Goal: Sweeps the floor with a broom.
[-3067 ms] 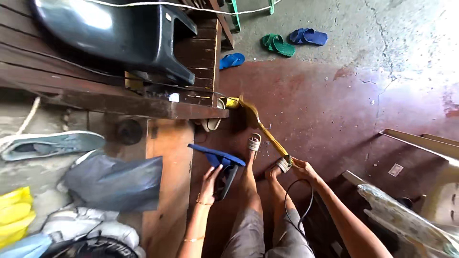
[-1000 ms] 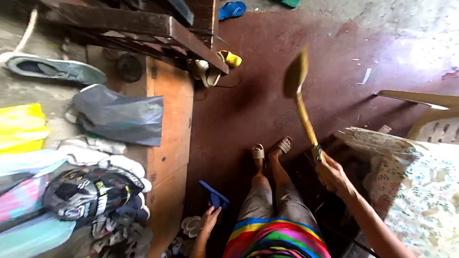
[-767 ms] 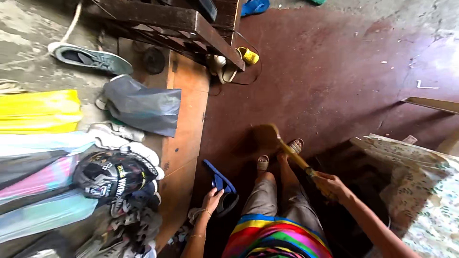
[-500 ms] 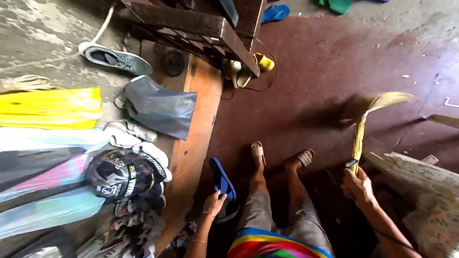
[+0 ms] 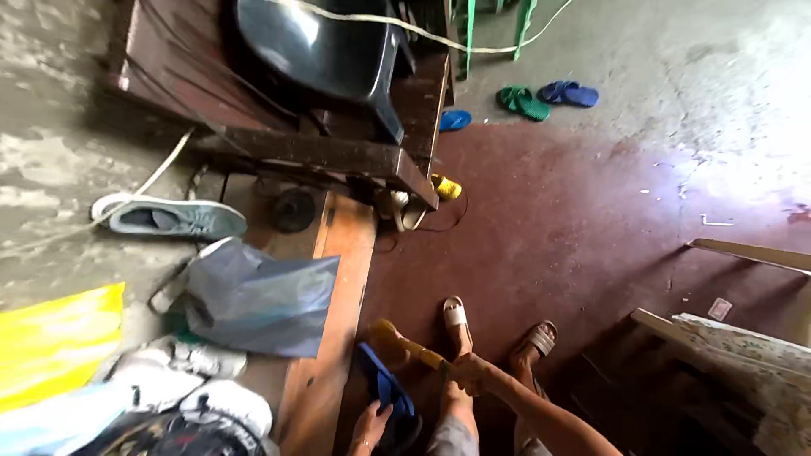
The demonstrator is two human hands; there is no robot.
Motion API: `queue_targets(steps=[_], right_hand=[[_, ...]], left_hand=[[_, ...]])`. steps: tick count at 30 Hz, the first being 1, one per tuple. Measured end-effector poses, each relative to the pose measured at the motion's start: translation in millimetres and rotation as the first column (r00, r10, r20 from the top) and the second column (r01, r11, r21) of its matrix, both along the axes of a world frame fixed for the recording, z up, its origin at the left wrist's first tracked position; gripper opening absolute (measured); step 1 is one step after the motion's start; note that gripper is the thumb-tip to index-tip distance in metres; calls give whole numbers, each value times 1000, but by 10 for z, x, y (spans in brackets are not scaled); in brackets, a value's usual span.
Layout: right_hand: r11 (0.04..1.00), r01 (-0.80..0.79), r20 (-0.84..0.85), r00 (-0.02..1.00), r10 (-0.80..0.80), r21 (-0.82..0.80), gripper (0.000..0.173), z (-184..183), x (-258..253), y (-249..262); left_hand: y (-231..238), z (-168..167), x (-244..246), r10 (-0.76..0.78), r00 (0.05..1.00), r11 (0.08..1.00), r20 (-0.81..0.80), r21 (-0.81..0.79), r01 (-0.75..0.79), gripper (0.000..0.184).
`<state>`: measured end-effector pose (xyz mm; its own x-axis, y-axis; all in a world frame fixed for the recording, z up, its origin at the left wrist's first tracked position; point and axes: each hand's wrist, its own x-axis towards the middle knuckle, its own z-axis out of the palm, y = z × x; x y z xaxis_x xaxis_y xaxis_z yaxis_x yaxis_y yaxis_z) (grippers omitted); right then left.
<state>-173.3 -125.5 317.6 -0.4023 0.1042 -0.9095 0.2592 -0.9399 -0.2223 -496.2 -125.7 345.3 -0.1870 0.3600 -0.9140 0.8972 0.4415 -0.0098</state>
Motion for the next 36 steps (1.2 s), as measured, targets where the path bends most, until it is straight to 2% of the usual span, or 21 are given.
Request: queue_targets(steps=[2,4,7,9,11,14,16,18,20,22,25,27,29,32,36], right_hand=[[997,32,113,993,-40,69,48,-95,237,203],[970,202,219,949,-228,135,45,-94,810,227],[865,462,349,791,-502,197,41,-21,1923,299],[810,524,435,685,-585,264,40,168,2463,449],[750,543,474,583,-660,377,37,391,2780,648],[580,593,373,444,-814,559,45,786,2940,870],[466,653,255,396,-882,597,54,1017,2975,1071],[357,736,115,360,-926,576,51,1115,3103,1473],[255,837,-56,320,-946,484,44,1015,3359,2139],[210,911,-172,284,-943,354,34,727,3696,2991],[268,944,-230,309,-923,192,32,13,4148,4109],[351,929,-169,366,-915,115,34,-366,4485,4453],[394,917,-118,399,-910,64,34,-547,4799,4326],[399,915,-3,400,-916,66,33,-617,5338,3388],[412,887,241,362,-900,207,36,-124,6173,1910]], left_hand=[[149,-111,-83,66,997,996,28,54,-67,50],[283,-156,-94,168,984,980,61,99,-174,48],[550,-184,113,354,931,923,92,127,-364,52],[734,-193,310,442,892,880,92,146,-452,55],[933,-197,587,486,867,844,112,198,-499,49],[1156,-223,1009,636,752,708,175,255,-658,46],[1293,-181,1343,719,648,595,250,261,-760,44],[1445,-123,1703,748,586,524,310,266,-809,41],[1625,-1,2118,759,568,506,319,260,-822,40],[1799,158,2676,757,583,534,293,235,-812,36],[1986,331,3476,790,577,553,208,165,-816,40],[2087,326,3965,807,557,549,195,102,-830,44],[2270,329,4443,794,561,572,234,25,-820,41],[2596,240,5100,806,507,557,304,-103,-824,38],[3097,67,5802,810,418,497,412,-105,-861,34]])
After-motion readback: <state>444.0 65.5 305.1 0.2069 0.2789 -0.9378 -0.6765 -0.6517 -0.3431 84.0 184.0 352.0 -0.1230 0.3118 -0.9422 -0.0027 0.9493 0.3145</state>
